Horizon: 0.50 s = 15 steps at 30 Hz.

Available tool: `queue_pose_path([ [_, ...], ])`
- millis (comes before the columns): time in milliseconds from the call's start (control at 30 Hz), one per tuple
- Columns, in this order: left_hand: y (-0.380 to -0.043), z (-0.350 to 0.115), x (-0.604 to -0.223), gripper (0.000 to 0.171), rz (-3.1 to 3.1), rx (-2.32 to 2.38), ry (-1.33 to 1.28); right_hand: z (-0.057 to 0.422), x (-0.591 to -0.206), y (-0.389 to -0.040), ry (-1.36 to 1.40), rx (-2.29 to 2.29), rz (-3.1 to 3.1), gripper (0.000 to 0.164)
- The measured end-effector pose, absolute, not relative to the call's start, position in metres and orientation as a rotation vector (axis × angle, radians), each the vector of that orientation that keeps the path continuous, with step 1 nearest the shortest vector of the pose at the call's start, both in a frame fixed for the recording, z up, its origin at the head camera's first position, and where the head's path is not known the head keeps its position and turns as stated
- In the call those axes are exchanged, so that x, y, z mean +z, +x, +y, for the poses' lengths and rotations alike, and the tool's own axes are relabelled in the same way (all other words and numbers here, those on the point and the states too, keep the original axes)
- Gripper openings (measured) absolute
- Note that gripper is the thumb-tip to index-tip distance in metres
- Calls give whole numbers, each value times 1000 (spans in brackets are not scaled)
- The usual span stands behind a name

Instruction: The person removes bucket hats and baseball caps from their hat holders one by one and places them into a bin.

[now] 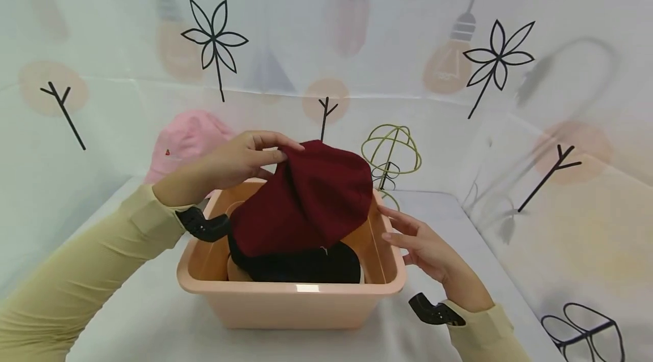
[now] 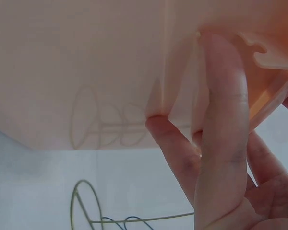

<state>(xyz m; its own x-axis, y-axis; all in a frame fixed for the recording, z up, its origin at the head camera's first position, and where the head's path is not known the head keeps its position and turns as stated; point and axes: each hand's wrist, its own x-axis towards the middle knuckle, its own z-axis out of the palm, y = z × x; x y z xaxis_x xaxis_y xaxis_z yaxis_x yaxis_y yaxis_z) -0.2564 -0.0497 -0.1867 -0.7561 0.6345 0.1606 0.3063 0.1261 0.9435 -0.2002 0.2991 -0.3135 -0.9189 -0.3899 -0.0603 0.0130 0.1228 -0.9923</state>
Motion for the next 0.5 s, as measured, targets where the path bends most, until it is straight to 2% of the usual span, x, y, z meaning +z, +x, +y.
queue_pose_path([
  [233, -264, -38, -178, 21, 2411, 1140, 1199, 300, -313, -200, -367, -1855, 2102, 59],
  [500, -243, -20, -168, 50, 2556, 132, 1494, 298, -312, -199, -366, -1864, 2077, 56],
])
